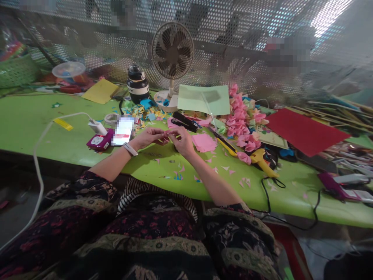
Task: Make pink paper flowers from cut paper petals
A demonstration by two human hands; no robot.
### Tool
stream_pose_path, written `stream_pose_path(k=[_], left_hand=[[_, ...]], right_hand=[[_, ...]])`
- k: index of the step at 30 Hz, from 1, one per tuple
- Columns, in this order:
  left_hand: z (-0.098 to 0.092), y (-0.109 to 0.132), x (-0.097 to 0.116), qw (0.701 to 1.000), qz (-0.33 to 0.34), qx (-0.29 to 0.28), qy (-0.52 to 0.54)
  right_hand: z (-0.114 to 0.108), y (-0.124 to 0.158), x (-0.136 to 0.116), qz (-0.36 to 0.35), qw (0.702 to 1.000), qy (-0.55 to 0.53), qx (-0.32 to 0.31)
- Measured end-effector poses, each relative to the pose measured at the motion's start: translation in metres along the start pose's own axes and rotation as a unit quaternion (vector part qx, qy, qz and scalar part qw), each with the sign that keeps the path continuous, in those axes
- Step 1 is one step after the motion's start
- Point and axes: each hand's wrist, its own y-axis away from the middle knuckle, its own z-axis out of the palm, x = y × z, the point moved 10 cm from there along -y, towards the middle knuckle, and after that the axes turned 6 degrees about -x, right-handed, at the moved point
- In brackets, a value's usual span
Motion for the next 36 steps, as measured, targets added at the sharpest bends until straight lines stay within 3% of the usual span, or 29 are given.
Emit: stream_pose_path(k=[11,27,32,36], left_hand=[[0.006,0.003,0.002,1.0,-0.002,-0.02,0.006],[0.003,0.0,-0.006,0.999,-0.013,-0.021,-0.036],[0.003,0.001,-0.005,0.999,-0.014,-0.021,-0.04],[0.006,0.002,-0.001,0.999,-0.008,-0.02,-0.029]], right_hand=[[0.0,-0.001,0.009,0.042,0.999,0.005,-0.013],[0.0,0.002,-0.009,-0.027,0.998,0.053,-0.025],[0.001,0.0,-0.006,0.002,0.999,0.04,-0.031],[-0.002,-0.001,0.006,0.081,0.996,0.024,-0.033]])
